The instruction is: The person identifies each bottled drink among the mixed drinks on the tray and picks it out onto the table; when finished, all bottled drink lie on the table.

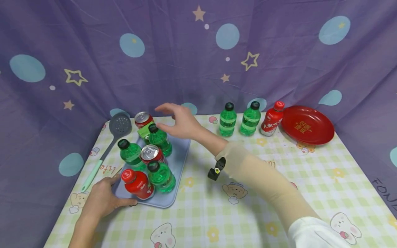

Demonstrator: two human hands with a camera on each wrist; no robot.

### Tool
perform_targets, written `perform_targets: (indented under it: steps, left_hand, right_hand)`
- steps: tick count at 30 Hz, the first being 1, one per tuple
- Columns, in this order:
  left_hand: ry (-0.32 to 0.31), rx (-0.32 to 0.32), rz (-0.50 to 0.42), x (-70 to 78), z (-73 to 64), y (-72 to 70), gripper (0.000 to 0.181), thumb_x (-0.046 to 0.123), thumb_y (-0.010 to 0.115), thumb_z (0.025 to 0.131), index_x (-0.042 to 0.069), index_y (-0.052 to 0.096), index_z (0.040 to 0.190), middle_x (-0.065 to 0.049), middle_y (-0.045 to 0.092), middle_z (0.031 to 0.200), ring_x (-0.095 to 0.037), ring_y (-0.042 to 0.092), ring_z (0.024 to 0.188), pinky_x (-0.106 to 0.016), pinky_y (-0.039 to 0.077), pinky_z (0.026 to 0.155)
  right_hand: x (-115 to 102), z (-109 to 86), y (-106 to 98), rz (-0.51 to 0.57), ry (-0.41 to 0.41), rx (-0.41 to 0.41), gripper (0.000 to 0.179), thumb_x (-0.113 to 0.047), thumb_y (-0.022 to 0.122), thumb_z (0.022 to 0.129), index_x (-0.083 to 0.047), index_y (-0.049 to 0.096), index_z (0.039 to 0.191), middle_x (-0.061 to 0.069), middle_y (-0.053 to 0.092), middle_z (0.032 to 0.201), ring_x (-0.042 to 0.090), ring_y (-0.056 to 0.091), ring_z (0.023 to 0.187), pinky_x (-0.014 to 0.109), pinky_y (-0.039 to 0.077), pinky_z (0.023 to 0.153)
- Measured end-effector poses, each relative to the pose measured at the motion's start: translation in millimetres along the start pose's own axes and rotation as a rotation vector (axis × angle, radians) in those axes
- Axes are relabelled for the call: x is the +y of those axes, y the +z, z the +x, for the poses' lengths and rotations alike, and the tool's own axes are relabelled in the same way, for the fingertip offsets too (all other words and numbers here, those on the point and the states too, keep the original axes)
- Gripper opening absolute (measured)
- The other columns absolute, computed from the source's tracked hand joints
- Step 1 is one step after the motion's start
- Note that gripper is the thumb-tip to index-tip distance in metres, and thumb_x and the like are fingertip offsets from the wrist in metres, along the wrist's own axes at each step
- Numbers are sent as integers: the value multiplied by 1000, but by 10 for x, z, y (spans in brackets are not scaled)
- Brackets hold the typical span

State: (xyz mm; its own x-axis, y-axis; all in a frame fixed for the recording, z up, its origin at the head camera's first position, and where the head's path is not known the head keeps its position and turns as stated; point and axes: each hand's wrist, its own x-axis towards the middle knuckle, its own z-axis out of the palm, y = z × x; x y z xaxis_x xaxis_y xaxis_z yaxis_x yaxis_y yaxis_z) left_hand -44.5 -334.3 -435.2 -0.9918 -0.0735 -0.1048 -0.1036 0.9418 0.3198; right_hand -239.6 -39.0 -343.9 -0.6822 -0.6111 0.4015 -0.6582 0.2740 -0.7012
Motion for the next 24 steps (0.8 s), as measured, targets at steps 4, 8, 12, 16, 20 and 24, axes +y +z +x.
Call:
perform_targets:
  steps: [4,8,12,16,20,24]
  left_hand:
    - [-1,-5,-5,1,-6,-6,129,61,101,54,-15,54,145,-41,62,137,-61,58,126,-72,50,104]
    - [-1,-10,-8,1,-6,-5,129,61,101,54,-16,54,145,-41,61,138,-61,58,127,-72,50,105]
    - [-9,-14,-10,-3,-6,-9,130,62,101,53,-15,53,146,-41,61,138,-61,57,127,-71,50,105]
    - [-14,-14,-10,6,-11,-27,131,63,101,53,-15,52,147,-42,60,137,-61,57,127,-72,50,105]
    - [-10,-12,-10,11,-14,-31,131,63,101,53,-15,53,147,-43,60,137,-61,57,127,-72,50,105]
    - [-4,-15,-16,8,-9,-23,131,63,101,54,-15,52,147,-42,60,139,-61,56,129,-72,49,106]
  right_hand:
    - [19,19,93,8,-12,-20,44,-26,75,99,-14,66,140,5,69,143,23,67,133,35,59,106]
    - [41,25,175,3,7,-49,46,-28,76,99,-14,65,141,4,69,143,22,66,132,34,58,106]
    - [74,23,264,2,31,-74,48,-31,75,100,-12,64,142,4,68,143,21,67,131,29,55,110]
    - [110,13,351,23,47,-74,50,-33,75,100,-10,64,142,6,68,144,23,68,131,27,54,112]
    - [152,-9,427,15,50,-66,52,-35,76,99,-11,64,143,4,70,141,23,68,129,29,54,112]
    - [196,-33,492,-6,52,-56,54,-37,77,98,-11,65,143,2,72,137,19,70,126,23,54,108]
